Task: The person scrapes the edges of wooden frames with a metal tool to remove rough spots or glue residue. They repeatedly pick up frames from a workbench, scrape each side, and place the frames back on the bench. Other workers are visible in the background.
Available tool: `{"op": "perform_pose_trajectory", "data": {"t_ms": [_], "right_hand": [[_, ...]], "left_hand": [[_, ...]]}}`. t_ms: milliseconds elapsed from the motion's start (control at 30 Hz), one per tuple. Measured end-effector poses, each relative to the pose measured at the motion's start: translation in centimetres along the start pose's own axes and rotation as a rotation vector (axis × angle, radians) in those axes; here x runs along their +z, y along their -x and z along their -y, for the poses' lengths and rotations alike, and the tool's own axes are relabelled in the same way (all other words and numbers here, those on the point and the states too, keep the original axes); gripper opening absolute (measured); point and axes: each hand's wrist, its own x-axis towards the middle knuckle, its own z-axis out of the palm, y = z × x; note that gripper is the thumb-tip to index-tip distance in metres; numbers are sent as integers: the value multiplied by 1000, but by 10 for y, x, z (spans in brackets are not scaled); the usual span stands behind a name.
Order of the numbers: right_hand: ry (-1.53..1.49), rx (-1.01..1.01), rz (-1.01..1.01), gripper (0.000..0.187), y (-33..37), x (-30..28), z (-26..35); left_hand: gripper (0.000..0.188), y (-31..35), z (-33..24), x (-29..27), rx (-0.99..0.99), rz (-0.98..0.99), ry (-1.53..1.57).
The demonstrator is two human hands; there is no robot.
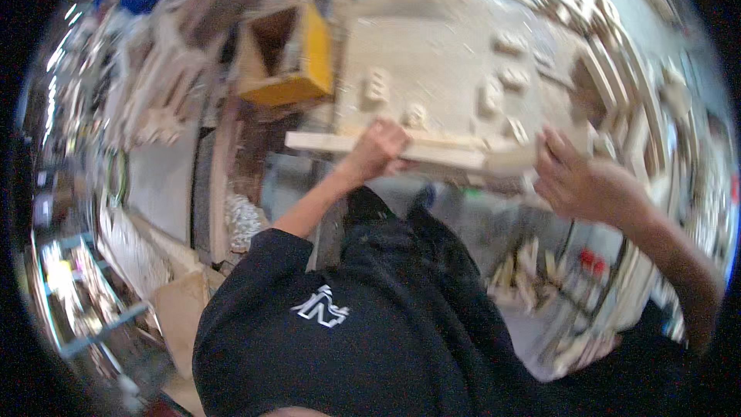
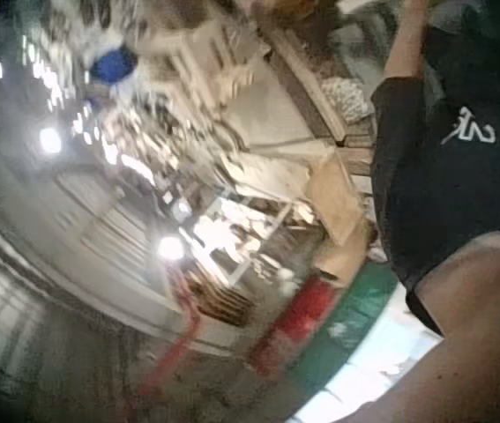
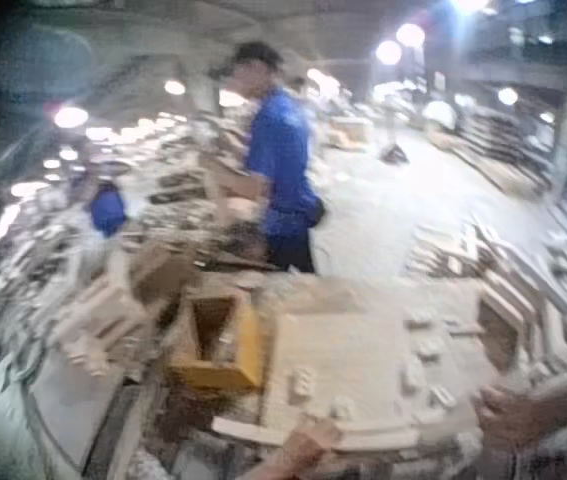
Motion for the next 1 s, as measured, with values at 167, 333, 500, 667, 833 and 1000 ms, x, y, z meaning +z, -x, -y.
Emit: {"op": "perform_pose_trajectory", "data": {"t_ms": [167,333,500,667,833,1000], "right_hand": [[-74,216,-41,17,41,27,37],[-115,281,-64,16,50,24,52],[-153,185,-54,18,57,29,64],[-327,441,-180,21,90,35,75],[-298,1340,-256,21,141,63,138],[-833,2359,-565,36,115,122,234]], "left_hand": [[42,-33,-24,12,19,-88,-4],[45,-38,-32,20,-10,-5,177],[49,-32,-48,39,-51,44,259],[57,-51,-56,84,-69,-150,158],[83,-64,-59,108,36,-231,79],[106,-74,-66,99,-23,-74,42]]}}
